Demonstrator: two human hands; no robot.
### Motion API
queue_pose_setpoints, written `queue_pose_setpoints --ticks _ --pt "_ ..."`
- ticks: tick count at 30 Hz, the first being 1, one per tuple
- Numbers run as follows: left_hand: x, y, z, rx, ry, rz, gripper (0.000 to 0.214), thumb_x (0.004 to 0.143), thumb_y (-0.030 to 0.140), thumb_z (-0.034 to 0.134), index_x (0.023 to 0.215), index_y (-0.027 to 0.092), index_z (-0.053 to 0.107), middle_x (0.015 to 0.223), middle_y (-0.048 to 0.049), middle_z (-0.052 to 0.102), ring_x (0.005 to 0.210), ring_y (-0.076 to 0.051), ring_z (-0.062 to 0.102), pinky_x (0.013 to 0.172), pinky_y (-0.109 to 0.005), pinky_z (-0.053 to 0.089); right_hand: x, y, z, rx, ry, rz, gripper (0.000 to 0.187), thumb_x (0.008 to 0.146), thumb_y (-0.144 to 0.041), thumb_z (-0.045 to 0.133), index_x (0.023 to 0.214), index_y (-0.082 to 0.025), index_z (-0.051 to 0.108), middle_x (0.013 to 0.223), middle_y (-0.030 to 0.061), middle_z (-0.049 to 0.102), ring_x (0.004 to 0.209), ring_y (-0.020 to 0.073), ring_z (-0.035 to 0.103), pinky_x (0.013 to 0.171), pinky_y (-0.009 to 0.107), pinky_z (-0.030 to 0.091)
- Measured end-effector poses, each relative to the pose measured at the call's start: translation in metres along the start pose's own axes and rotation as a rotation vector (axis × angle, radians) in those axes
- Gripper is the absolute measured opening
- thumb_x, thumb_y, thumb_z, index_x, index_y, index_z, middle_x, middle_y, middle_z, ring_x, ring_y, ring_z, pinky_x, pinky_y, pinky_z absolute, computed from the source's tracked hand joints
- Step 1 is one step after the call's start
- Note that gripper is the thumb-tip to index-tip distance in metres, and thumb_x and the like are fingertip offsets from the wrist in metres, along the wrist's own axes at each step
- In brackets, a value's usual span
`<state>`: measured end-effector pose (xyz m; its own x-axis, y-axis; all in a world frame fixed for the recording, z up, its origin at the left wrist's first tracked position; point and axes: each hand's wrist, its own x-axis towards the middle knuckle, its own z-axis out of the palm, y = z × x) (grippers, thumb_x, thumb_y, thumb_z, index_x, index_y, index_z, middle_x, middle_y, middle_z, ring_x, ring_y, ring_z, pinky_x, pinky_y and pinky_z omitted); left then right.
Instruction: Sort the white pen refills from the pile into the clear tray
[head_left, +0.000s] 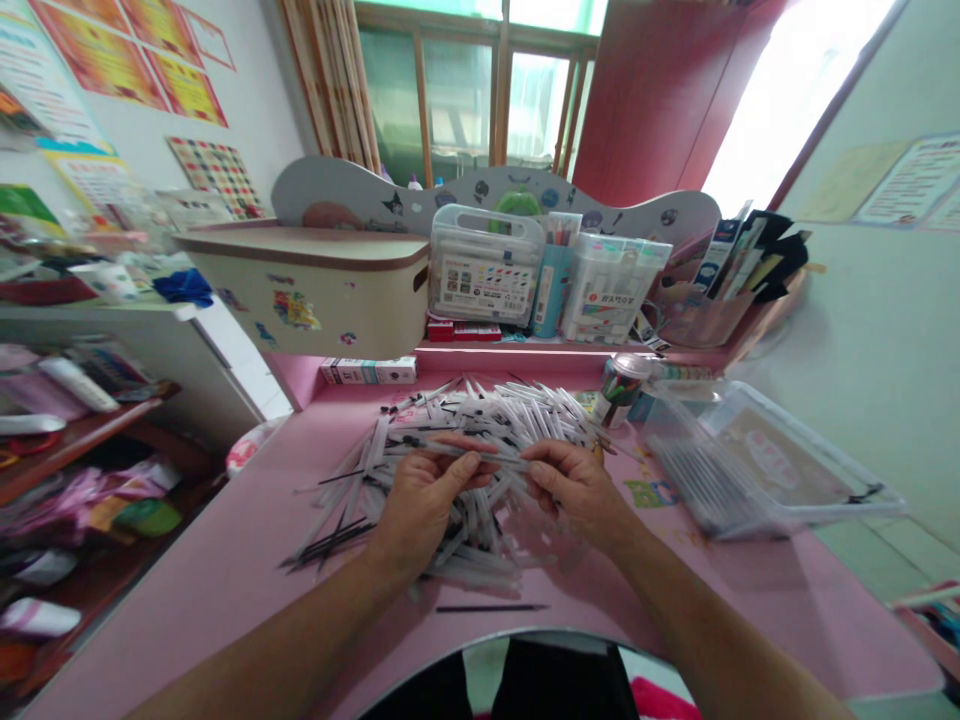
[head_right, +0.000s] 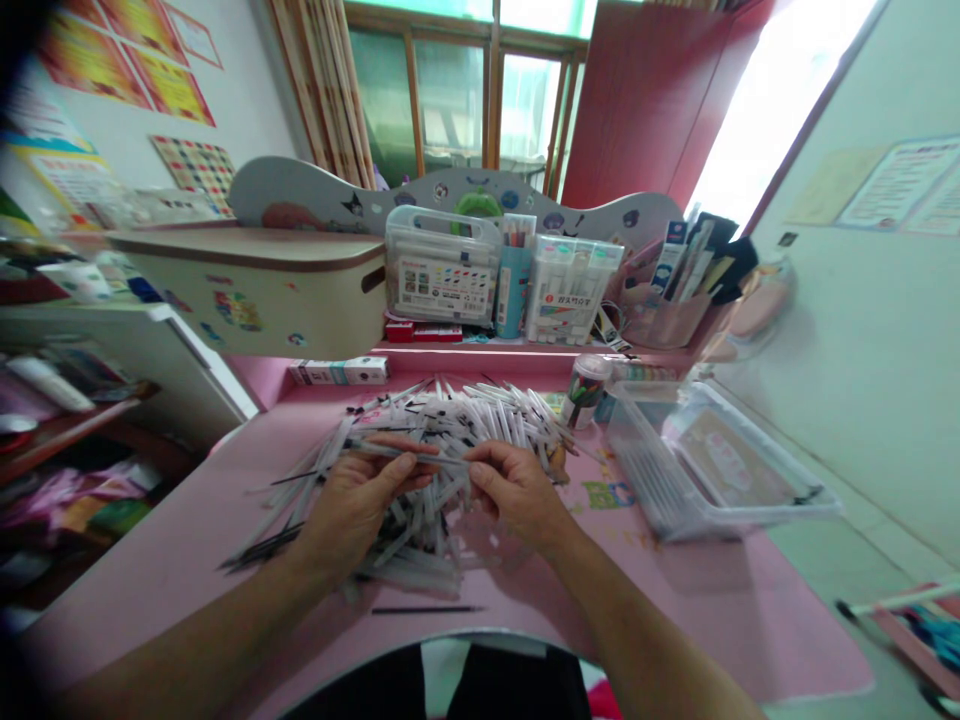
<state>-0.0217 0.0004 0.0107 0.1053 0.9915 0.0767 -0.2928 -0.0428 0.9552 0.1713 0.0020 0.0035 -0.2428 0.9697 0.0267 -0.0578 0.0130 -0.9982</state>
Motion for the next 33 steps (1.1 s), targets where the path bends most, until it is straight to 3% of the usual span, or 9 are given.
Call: queue_pose_setpoints --ticks 6,10,13,17,21,23,25,29,33 --pt "0.0 0.0 -0.003 0.001 -0.025 0.02 0.017 0.08 0.032 0.074 0.089 0.019 0.069 0.093 -0.0029 0.075 0.079 -0.016 0.072 0.074 -0.027 0.059 0.0 0.0 -0.004 0.026 -0.072 0.0 0.026 0.081 -0.041 0.066 0.088 -0.017 0.061 0.058 -0.0054 0.055 0.043 0.0068 0.046 0.041 0.019 0.037" --pt "-0.002 0.005 -0.001 0.082 -0.105 0.028 0.015 0.081 0.031 0.073 0.087 0.018 0.069 0.086 -0.0025 0.074 0.077 -0.017 0.07 0.073 -0.027 0.057 0.001 -0.006 -0.002 -0.048 -0.192 0.018 0.025 0.083 -0.039 0.063 0.094 -0.017 0.06 0.064 -0.0041 0.058 0.048 0.0079 0.051 0.046 0.02 0.04" --pt "-0.004 0.007 0.0 0.18 -0.176 0.032 0.017 0.081 0.031 0.071 0.091 0.018 0.07 0.078 -0.0025 0.072 0.073 -0.017 0.068 0.069 -0.027 0.055 -0.003 -0.021 0.004 -0.278 -0.254 -0.028 0.012 0.088 -0.026 0.055 0.092 -0.017 0.062 0.071 -0.0017 0.062 0.057 0.0088 0.055 0.054 0.021 0.043" --pt "-0.003 0.005 -0.006 0.284 -0.158 0.084 0.036 0.079 0.033 0.073 0.113 0.022 0.067 0.102 -0.006 0.07 0.08 -0.018 0.065 0.071 -0.028 0.052 -0.022 -0.057 -0.003 -0.721 -0.256 -0.162 0.014 0.089 -0.015 0.052 0.083 -0.019 0.064 0.075 -0.0003 0.064 0.07 0.0122 0.058 0.067 0.025 0.043" --pt "-0.002 0.004 -0.012 0.258 -0.148 0.175 0.037 0.084 0.04 0.067 0.117 0.023 0.065 0.111 -0.0085 0.067 0.093 -0.021 0.062 0.08 -0.03 0.051 -0.049 -0.105 -0.046 -0.971 0.055 -0.393 0.014 0.09 -0.029 0.058 0.086 -0.022 0.069 0.091 0.0058 0.064 0.082 0.0172 0.058 0.074 0.03 0.045" --pt "-0.002 0.005 -0.012 0.252 -0.121 0.187 0.033 0.087 0.04 0.064 0.115 0.023 0.065 0.109 -0.008 0.067 0.096 -0.021 0.061 0.082 -0.031 0.05 -0.059 -0.127 -0.079 -1.034 0.259 -0.391 0.02 0.087 -0.039 0.062 0.089 -0.022 0.07 0.087 0.0066 0.064 0.076 0.0179 0.057 0.068 0.031 0.045" --pt "-0.002 0.006 -0.011 0.255 -0.092 0.183 0.031 0.088 0.039 0.063 0.114 0.023 0.065 0.109 -0.007 0.067 0.095 -0.02 0.061 0.084 -0.03 0.048 -0.064 -0.143 -0.113 -1.054 0.393 -0.247 0.028 0.084 -0.047 0.063 0.092 -0.02 0.07 0.081 0.0064 0.066 0.07 0.0178 0.058 0.063 0.031 0.044" --pt "-0.001 0.007 -0.01 0.268 -0.048 0.191 0.029 0.088 0.04 0.063 0.113 0.023 0.065 0.109 -0.0055 0.067 0.095 -0.019 0.061 0.086 -0.03 0.047 -0.061 -0.157 -0.17 -1.21 0.445 0.005 0.018 0.084 -0.034 0.064 0.082 -0.017 0.07 0.066 0.0034 0.064 0.056 0.0131 0.051 0.057 0.028 0.039" --pt "-0.001 0.006 -0.011 0.268 -0.04 0.195 0.029 0.089 0.039 0.063 0.113 0.023 0.064 0.109 -0.0053 0.067 0.098 -0.02 0.061 0.088 -0.031 0.046 -0.053 -0.152 -0.202 -1.312 0.39 0.159 0.006 0.081 -0.017 0.065 0.075 -0.016 0.068 0.066 0.0028 0.065 0.056 0.0109 0.052 0.057 0.026 0.038"
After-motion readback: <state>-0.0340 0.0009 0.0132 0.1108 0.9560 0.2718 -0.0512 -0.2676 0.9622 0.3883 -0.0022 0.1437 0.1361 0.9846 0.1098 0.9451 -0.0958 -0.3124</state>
